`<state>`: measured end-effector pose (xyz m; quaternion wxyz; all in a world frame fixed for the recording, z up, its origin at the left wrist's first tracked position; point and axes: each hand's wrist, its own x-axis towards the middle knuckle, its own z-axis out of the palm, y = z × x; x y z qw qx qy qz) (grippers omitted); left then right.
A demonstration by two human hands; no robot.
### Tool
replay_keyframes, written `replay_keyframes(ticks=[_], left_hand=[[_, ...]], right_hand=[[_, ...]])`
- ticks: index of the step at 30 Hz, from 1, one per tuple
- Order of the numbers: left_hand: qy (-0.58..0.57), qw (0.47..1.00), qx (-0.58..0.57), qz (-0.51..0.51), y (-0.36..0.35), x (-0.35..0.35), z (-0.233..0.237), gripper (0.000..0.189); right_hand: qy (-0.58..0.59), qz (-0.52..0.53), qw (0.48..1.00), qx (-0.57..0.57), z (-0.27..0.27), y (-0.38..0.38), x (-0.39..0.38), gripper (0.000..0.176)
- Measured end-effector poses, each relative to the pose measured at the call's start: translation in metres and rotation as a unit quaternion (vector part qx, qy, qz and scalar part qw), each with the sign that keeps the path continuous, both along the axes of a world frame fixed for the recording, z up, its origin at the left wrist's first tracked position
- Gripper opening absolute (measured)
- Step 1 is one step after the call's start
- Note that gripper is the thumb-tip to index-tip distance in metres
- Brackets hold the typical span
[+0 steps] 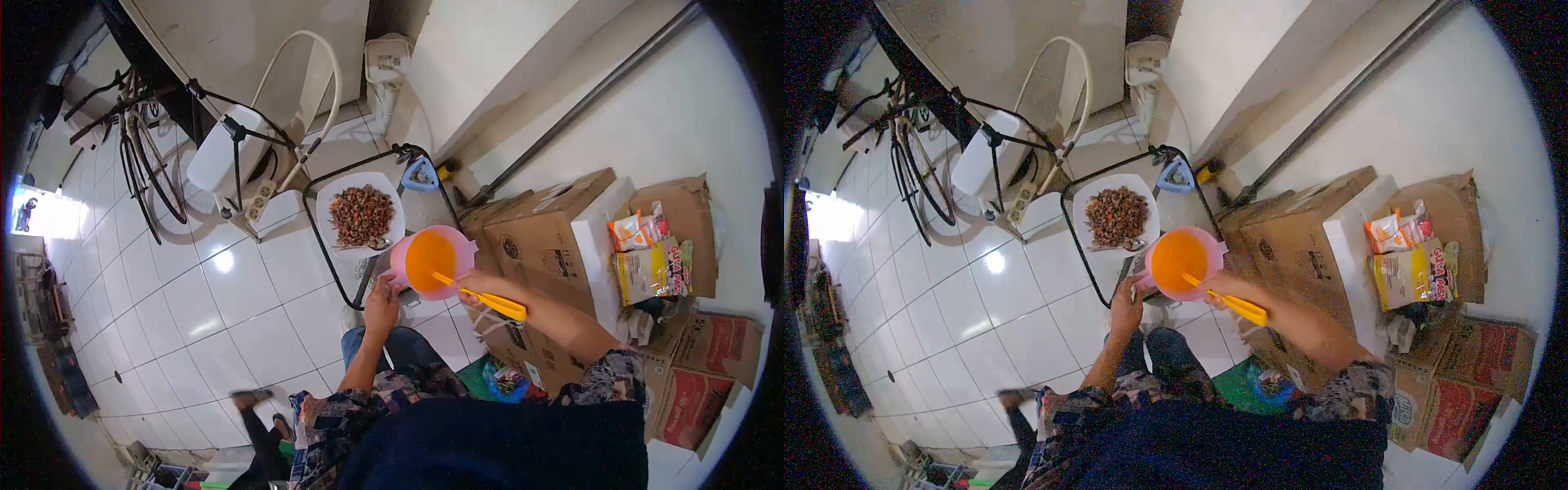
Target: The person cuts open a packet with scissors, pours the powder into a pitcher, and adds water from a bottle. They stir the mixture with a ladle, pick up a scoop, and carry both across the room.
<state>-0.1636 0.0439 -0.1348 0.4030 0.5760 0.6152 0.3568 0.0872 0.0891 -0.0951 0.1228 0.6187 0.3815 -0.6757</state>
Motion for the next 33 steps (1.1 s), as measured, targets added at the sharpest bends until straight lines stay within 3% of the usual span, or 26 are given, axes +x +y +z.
replay_keyframes(ticks=[2,7,9,12,13,15,16,17,18,19,21,22,23,24,25,27,28,29,30,33], left_hand=[[0.012,0.998,-0.056,-0.012,0.001,-0.001,0.002,0.024],[0.021,0.999,-0.028,-0.023,0.002,-0.001,-0.002,0.024],[0.033,0.999,-0.020,-0.024,0.003,-0.002,-0.003,0.023],[0.007,0.999,-0.018,-0.041,0.005,-0.005,0.004,0.022],[-0.007,0.997,-0.058,-0.042,0.006,-0.005,0.011,0.024],[-0.021,0.994,-0.099,-0.041,0.005,-0.005,0.010,0.025],[-0.004,0.998,-0.045,-0.038,0.004,-0.005,0.003,0.023],[0.013,0.999,0.009,-0.036,0.003,-0.005,0.001,0.021],[0.014,0.999,0.008,-0.034,0.002,-0.005,-0.001,0.021],[0.025,0.999,0.005,-0.038,0.003,-0.005,0.001,0.021],[0.039,0.998,0.001,-0.039,0.005,-0.006,0.003,0.021],[0.013,0.999,-0.013,-0.036,0.004,-0.005,0.004,0.021],[-0.013,0.999,-0.026,-0.032,0.004,-0.004,0.004,0.020],[-0.013,0.999,-0.028,-0.031,0.004,-0.003,0.003,0.020],[-0.014,0.999,-0.014,-0.029,0.004,-0.004,0.001,0.021],[-0.017,0.999,0.001,-0.027,0.003,-0.004,-0.002,0.021],[-0.011,0.999,-0.004,-0.035,0.003,-0.004,-0.003,0.021],[-0.005,0.999,-0.008,-0.043,0.003,-0.004,-0.004,0.022],[-0.007,0.999,-0.006,-0.045,0.003,-0.004,-0.004,0.022],[0.013,0.999,0.000,-0.038,0.004,-0.003,-0.008,0.022]], right_hand=[[0.022,-0.022,1.000,0.007,0.027,-0.003,-0.002,0.016],[0.005,0.045,0.997,0.056,0.073,-0.002,-0.013,0.015],[-0.115,0.275,0.946,0.126,0.075,-0.001,-0.021,0.018],[-0.174,0.344,0.905,0.180,0.100,0.000,-0.037,0.024],[-0.173,0.345,0.905,0.179,0.089,-0.005,-0.035,0.024],[-0.156,0.263,0.903,0.303,0.055,-0.020,-0.025,0.030],[-0.155,0.264,0.903,0.302,0.058,-0.018,-0.030,0.030],[-0.183,0.200,0.924,0.272,0.065,-0.015,-0.038,0.030],[-0.209,0.134,0.939,0.239,0.070,-0.012,-0.045,0.030],[-0.208,0.136,0.939,0.240,0.054,-0.014,-0.036,0.030],[-0.069,0.349,0.865,0.353,-0.015,-0.020,-0.006,0.029],[-0.067,0.351,0.865,0.351,-0.044,-0.019,0.000,0.029],[-0.083,0.424,0.835,0.341,-0.069,-0.016,0.006,0.027],[-0.097,0.493,0.799,0.330,-0.080,-0.013,0.008,0.025],[-0.096,0.493,0.799,0.330,-0.074,-0.009,0.001,0.025],[-0.186,0.381,0.879,0.216,-0.049,0.002,-0.018,0.021],[-0.188,0.379,0.880,0.216,-0.048,0.007,-0.014,0.021],[-0.132,0.242,0.953,0.127,-0.046,0.012,-0.009,0.019],[-0.072,0.096,0.992,0.034,-0.044,0.014,-0.005,0.020],[-0.011,-0.065,0.998,-0.021,-0.020,0.004,-0.003,0.020]])
